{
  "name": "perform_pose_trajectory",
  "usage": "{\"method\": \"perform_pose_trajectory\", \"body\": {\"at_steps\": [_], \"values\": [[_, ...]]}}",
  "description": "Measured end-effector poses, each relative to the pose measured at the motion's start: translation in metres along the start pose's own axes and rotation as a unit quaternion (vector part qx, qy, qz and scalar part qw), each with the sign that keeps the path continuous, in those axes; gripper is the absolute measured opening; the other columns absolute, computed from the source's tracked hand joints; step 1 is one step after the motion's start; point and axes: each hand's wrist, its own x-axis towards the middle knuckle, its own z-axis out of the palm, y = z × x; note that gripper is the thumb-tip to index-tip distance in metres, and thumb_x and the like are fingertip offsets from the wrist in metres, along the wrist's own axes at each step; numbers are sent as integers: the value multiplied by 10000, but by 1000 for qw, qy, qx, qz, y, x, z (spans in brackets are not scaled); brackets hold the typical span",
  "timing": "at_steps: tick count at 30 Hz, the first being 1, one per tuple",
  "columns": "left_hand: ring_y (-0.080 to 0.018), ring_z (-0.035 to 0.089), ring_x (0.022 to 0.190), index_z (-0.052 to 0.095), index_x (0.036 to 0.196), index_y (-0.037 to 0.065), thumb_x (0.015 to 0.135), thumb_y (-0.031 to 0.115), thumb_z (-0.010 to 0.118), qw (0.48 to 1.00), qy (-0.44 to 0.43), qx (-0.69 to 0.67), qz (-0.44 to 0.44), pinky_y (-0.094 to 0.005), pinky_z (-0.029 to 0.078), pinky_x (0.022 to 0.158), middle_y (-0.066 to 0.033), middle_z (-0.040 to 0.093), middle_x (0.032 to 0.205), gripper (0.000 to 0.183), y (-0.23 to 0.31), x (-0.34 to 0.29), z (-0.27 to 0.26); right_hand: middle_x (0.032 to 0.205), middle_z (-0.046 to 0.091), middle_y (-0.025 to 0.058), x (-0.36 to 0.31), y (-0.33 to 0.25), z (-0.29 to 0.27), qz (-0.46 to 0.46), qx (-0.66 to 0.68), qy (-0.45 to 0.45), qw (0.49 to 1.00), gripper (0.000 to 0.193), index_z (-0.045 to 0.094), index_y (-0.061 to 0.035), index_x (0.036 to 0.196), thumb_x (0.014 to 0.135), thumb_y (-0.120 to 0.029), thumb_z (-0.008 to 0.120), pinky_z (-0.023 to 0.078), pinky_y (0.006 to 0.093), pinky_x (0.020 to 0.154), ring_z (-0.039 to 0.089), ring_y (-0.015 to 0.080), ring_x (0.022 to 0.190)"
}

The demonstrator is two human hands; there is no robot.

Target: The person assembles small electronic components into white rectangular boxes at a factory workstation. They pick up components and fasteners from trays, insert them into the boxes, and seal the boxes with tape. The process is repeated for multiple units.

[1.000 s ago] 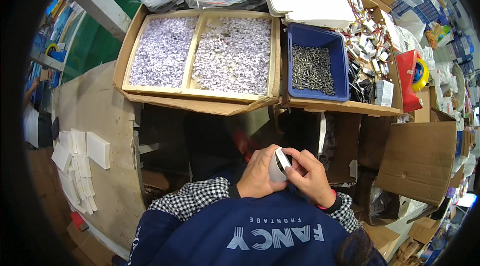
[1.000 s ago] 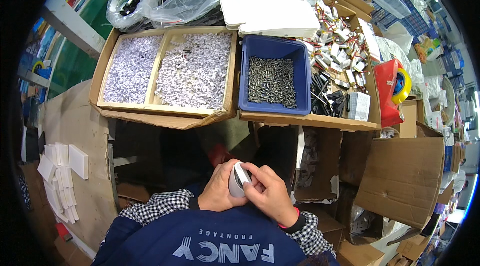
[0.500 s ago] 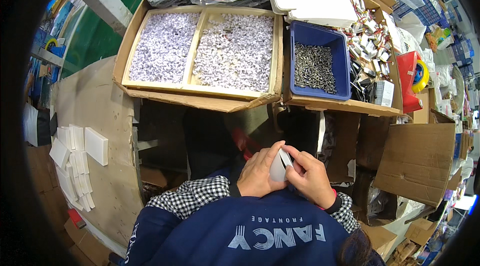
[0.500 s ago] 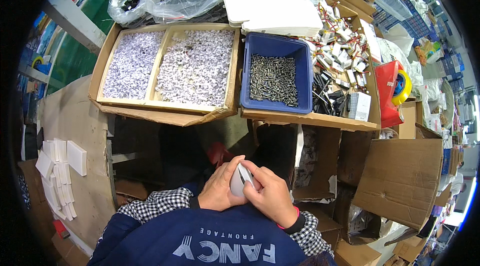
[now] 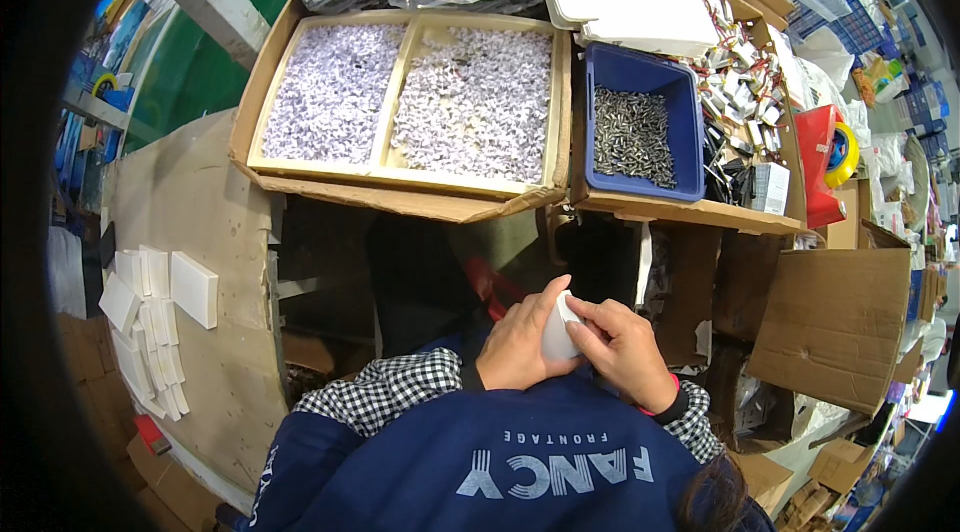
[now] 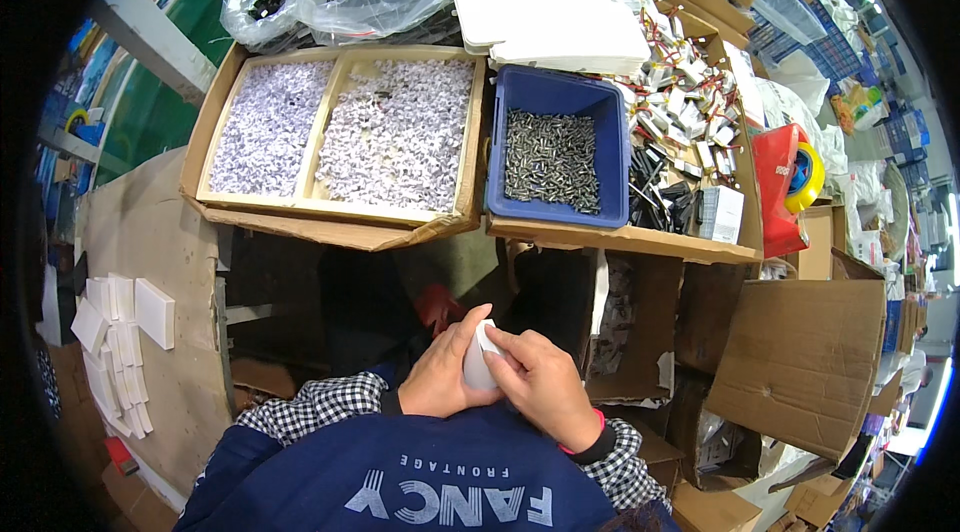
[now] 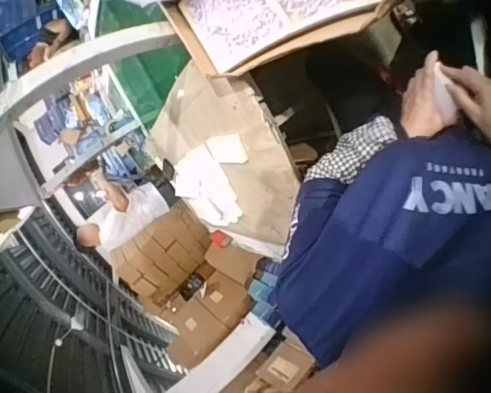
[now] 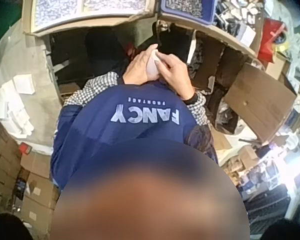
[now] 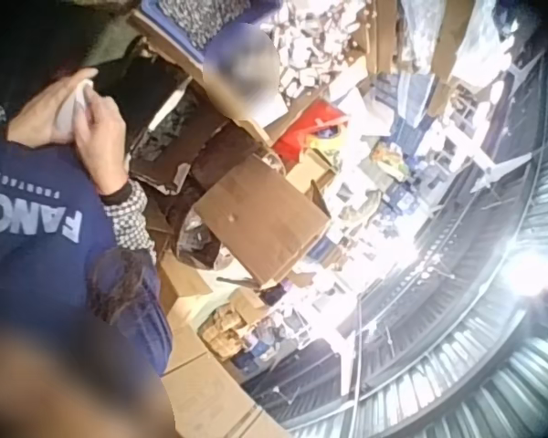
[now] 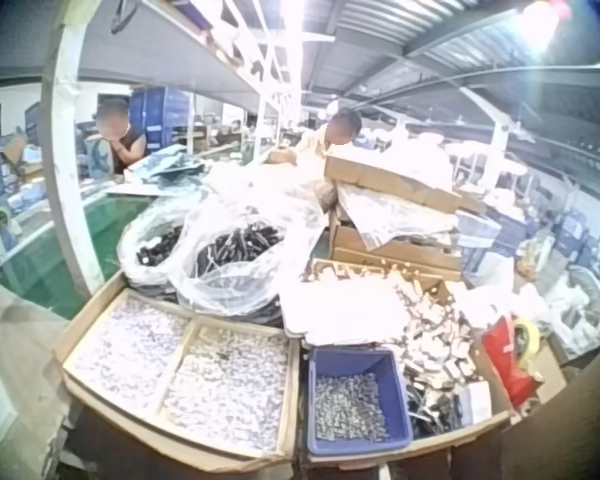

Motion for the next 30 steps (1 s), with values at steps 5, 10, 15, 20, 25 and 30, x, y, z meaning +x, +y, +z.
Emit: {"method": "perform_pose_trajectory", "body": {"at_steps": [5, 10, 15, 20, 25, 30], "values": [[-376, 549, 1016, 229, 1447, 166, 628, 279, 815, 999, -41, -6, -17, -436, 467, 870, -197, 519, 1149, 1013, -3, 1, -3, 730, 532, 85, 0, 9, -7, 9, -6, -32, 999, 321, 641, -94, 1165, 851, -157, 619, 455, 283, 619, 543, 186, 642], [-377, 555, 1010, 251, 1433, 181, 627, 283, 808, 998, -52, -5, -34, -436, 468, 874, -186, 527, 1147, 985, -2, 1, -3, 726, 531, 73, -2, 17, -3, 48, 8, -29, 998, 312, 660, -117, 1142, 836, -167, 632, 456, 274, 606, 542, 169, 623], [-377, 554, 1014, 265, 1422, 186, 621, 269, 802, 998, -54, -1, -36, -440, 468, 872, -185, 529, 1142, 967, -1, 1, -1, 721, 521, 62, -6, 22, 4, 37, 38, 8, 999, 299, 673, -109, 1117, 821, -142, 641, 455, 265, 590, 537, 150, 607], [-385, 548, 1016, 241, 1423, 161, 626, 239, 795, 999, -24, -11, -38, -442, 466, 869, -196, 527, 1130, 974, -3, 2, 2, 714, 506, 51, -3, 23, 19, -14, 20, 67, 997, 271, 686, -88, 1075, 807, -115, 656, 442, 260, 563, 522, 132, 598], [-382, 543, 1020, 218, 1427, 151, 632, 222, 793, 999, 1, -37, -31, -432, 459, 877, -202, 524, 1122, 984, -5, 1, 0, 746, 535, 42, -6, 24, 42, -7, 78, 180, 981, 212, 690, -47, 979, 769, -83, 699, 413, 237, 543, 503, 118, 601], [-379, 542, 1031, 211, 1432, 150, 648, 225, 791, 997, -7, -55, -45, -433, 455, 882, -208, 519, 1139, 978, -6, 0, -4, 874, 581, 84, -16, 37, 35, -95, 52, 136, 985, 258, 677, -28, 1053, 799, -70, 679, 461, 255, 658, 555, 158, 736]]}}
